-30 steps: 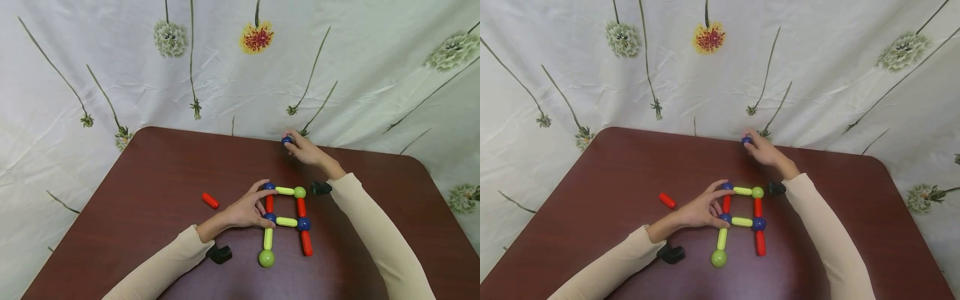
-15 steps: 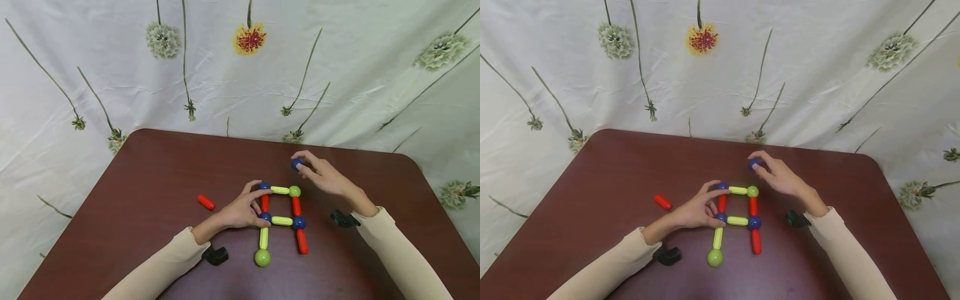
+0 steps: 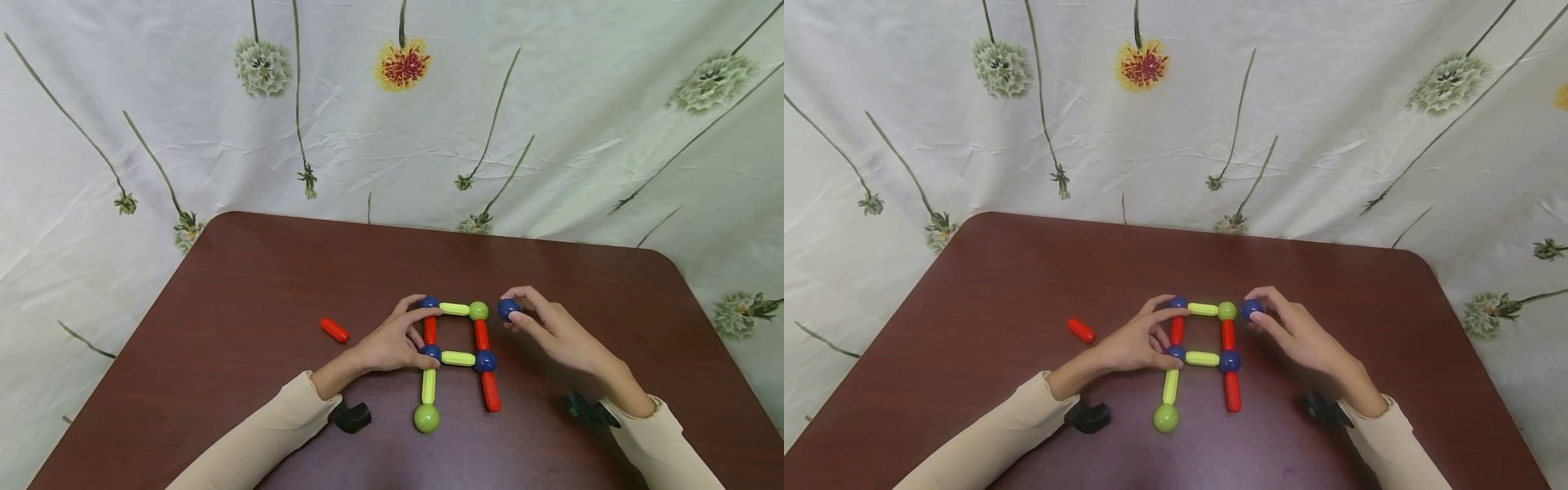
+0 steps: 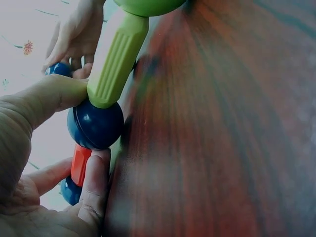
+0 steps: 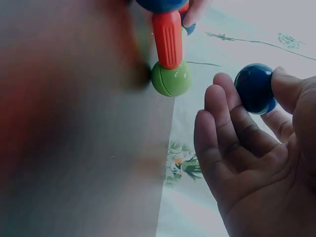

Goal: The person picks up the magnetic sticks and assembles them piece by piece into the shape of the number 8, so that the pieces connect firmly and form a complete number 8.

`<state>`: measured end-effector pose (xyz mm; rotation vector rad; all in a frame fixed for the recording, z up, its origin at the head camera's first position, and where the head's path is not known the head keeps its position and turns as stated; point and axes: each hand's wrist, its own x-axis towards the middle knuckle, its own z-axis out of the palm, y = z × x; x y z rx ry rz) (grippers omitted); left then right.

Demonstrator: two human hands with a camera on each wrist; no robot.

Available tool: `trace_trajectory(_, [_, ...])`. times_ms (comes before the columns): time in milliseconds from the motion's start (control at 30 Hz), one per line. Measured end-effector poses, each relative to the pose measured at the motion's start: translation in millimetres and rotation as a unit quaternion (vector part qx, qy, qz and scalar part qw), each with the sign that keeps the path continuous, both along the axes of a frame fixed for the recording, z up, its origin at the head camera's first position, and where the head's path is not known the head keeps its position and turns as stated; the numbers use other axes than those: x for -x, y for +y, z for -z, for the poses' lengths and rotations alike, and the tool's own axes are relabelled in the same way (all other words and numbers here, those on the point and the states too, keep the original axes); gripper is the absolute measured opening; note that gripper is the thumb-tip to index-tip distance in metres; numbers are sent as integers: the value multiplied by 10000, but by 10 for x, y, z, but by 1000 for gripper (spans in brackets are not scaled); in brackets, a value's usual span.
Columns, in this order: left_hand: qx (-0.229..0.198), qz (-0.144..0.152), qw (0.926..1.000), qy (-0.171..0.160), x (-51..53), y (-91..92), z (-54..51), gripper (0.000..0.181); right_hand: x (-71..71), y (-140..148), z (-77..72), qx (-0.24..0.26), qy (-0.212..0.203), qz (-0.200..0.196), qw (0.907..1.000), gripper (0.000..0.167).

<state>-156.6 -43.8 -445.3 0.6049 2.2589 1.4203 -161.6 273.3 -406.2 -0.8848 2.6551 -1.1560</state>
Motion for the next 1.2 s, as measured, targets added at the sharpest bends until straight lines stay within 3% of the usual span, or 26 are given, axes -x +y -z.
trace_trajectory(300, [-44, -13, 10000, -33, 5, 8, 2, 80, -301, 142, 97, 81, -234, -71, 9997, 32])
trace_trajectory(700, [-117, -25, 9999, -40, 8, 2, -11, 80, -533, 147, 121, 9, -333, -173, 9993, 34])
trace_trajectory(1200, [-144, 61, 9999, -36, 22, -9, -5, 79, -670, 78, 97, 95, -221, -1574, 9872, 38])
